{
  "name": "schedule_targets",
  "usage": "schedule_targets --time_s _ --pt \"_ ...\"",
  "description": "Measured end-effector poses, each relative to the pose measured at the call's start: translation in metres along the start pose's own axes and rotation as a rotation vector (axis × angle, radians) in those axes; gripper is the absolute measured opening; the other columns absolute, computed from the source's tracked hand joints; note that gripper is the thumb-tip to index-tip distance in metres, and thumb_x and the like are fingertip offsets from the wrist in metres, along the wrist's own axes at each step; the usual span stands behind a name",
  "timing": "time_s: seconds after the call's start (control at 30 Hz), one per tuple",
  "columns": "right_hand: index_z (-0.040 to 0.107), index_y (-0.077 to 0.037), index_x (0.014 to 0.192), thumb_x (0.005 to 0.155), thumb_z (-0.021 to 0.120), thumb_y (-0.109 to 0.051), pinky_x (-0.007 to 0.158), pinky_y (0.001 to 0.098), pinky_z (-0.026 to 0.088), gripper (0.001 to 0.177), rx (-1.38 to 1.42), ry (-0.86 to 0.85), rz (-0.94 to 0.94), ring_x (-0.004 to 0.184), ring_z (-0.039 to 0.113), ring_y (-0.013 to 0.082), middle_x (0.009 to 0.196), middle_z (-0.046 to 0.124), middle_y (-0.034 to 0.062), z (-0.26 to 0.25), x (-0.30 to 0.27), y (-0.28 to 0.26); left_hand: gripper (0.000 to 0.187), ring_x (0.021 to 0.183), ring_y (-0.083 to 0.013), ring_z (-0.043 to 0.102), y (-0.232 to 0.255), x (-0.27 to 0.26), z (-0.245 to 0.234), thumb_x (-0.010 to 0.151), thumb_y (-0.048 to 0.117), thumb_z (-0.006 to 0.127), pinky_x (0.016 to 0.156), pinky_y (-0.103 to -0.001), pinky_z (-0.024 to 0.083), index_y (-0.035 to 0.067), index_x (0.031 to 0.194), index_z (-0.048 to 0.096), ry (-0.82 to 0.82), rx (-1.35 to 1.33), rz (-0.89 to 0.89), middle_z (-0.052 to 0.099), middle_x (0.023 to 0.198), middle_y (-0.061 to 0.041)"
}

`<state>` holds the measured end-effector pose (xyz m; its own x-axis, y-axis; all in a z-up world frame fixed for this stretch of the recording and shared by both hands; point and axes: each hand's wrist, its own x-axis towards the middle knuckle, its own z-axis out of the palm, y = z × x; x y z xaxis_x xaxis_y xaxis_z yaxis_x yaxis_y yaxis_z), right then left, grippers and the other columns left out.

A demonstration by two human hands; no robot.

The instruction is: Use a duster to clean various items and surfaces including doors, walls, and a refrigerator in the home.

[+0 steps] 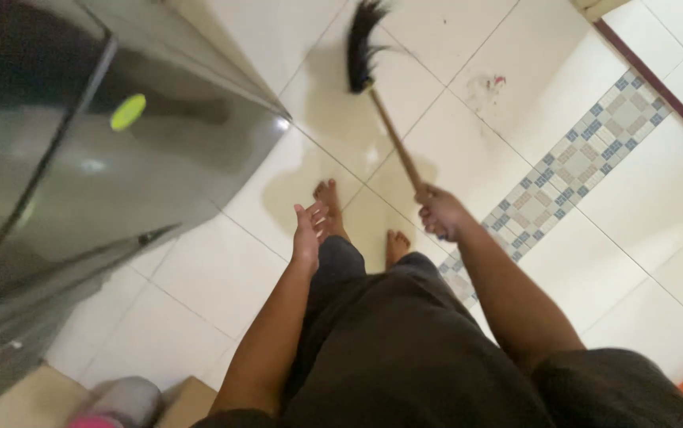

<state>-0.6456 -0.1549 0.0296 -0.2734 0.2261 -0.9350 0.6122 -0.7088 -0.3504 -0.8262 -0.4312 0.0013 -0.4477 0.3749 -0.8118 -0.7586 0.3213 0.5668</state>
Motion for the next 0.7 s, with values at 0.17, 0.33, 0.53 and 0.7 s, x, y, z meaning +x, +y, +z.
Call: schedule_targets --time_s 0.17,0.33,0.53,0.7 --pt "0.05 -0.015 0.154 0.099 0.062 -0.021 0.037 0.0255 0.033 0.056 -0.058 -0.19 0.086 0.046 0.04 0.0102 0.07 0.054 0.0027 0.107 0.039 -0.026 0.085 0.137 -0.0262 0.051 0.098 0.038 -0.011 0.099 0.07 0.012 0.114 -0.045 0.036 0.013 0.152 0.046 -0.071 0.187 0.001 0.055 0.152 -0.009" --pt "0.043 -0.018 0.154 0.097 0.066 -0.021 0.039 0.0307 0.039 0.062 -0.115 0.067 0.089 0.047 0.047 0.0144 0.071 0.06 0.0097 0.089 0.121 -0.044 0.085 0.138 -0.0268 0.052 0.158 0.073 -0.025 0.098 0.071 0.014 0.116 -0.046 0.035 0.013 0.153 0.045 -0.107 0.246 0.043 0.054 0.153 -0.01" --pt "0.052 -0.011 0.151 0.098 0.064 -0.022 0.037 0.0291 0.037 0.056 -0.065 0.188 -0.014 0.045 0.047 0.0135 0.068 0.057 0.0083 0.045 0.111 -0.122 0.088 0.138 -0.0258 0.052 0.179 0.087 -0.047 0.097 0.073 0.012 0.116 -0.046 0.034 0.013 0.153 0.044 -0.113 0.225 -0.001 0.053 0.153 -0.009" --pt "0.046 -0.023 0.149 0.096 0.059 -0.024 0.034 0.0305 0.032 0.055 -0.104 0.194 -0.001 0.042 0.044 0.0135 0.065 0.052 0.0055 0.126 0.083 -0.159 0.09 0.137 -0.0255 0.053 0.169 0.095 -0.064 0.095 0.075 0.011 0.116 -0.045 0.035 0.014 0.153 0.044 -0.099 0.229 -0.061 0.054 0.153 -0.009"
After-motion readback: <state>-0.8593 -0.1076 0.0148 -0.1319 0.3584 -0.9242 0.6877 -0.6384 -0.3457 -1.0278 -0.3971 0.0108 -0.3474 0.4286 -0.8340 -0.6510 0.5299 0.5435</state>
